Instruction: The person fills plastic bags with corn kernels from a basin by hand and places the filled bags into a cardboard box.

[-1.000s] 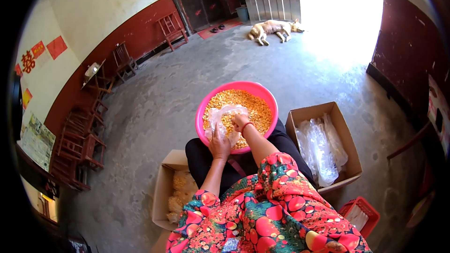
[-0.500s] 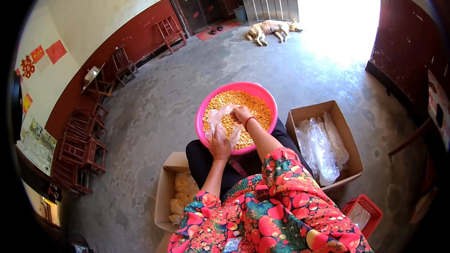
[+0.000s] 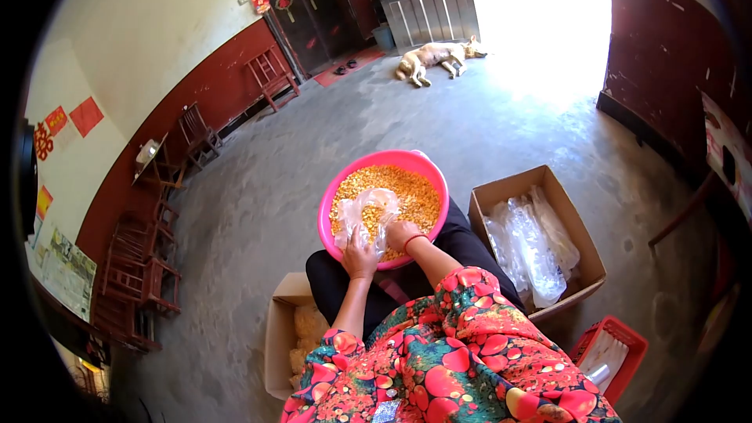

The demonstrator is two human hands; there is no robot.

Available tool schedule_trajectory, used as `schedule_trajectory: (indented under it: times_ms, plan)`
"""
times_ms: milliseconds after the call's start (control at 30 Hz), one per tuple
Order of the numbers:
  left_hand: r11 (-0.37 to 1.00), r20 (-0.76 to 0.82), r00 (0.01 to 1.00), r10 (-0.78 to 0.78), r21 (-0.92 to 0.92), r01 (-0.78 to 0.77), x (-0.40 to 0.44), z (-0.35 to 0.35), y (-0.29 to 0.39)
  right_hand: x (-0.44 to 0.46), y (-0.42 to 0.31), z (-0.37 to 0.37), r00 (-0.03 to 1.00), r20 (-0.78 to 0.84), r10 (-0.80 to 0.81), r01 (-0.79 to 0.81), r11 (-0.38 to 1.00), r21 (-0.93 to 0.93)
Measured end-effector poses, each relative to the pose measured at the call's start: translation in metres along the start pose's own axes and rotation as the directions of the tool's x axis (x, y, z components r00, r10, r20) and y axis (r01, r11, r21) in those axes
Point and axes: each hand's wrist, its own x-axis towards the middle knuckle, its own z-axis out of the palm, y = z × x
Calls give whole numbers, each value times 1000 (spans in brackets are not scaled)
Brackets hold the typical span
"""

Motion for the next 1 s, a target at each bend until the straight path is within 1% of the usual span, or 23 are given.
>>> schedule_trajectory:
  times_ms: [233, 300, 433, 500, 633, 700, 1000]
  plan:
    - [1000, 6, 1000, 2, -10, -2, 0, -1, 1, -9, -5, -5, 998, -26, -55, 55, 998, -20]
    - [1000, 0, 1000, 5, -13, -5, -1, 0, 0, -8, -4, -4, 996, -9, -92, 92, 994, -59]
    - [1000, 7, 1000, 19, -16, -19, -1, 1, -2, -11, -5, -6, 995, -35, -93, 91, 995, -30]
    - [1000, 2, 1000, 24, -18, -23, -1, 1, -2, -10, -5, -6, 996, 0, -91, 91, 994, -53]
    - [1000, 12, 1000, 21, -12, -21, 0, -1, 0, -8, -2, -1, 997, 15, -76, 77, 995, -64]
    - [1000, 10, 1000, 21, -11, -21, -1, -1, 0, -6, -1, -1, 994, 63, -95, 99, 992, -75]
    - [1000, 16, 1000, 10, -17, -10, -1, -1, 0, -7, 1, -5, 994, 66, -88, 90, 996, -28]
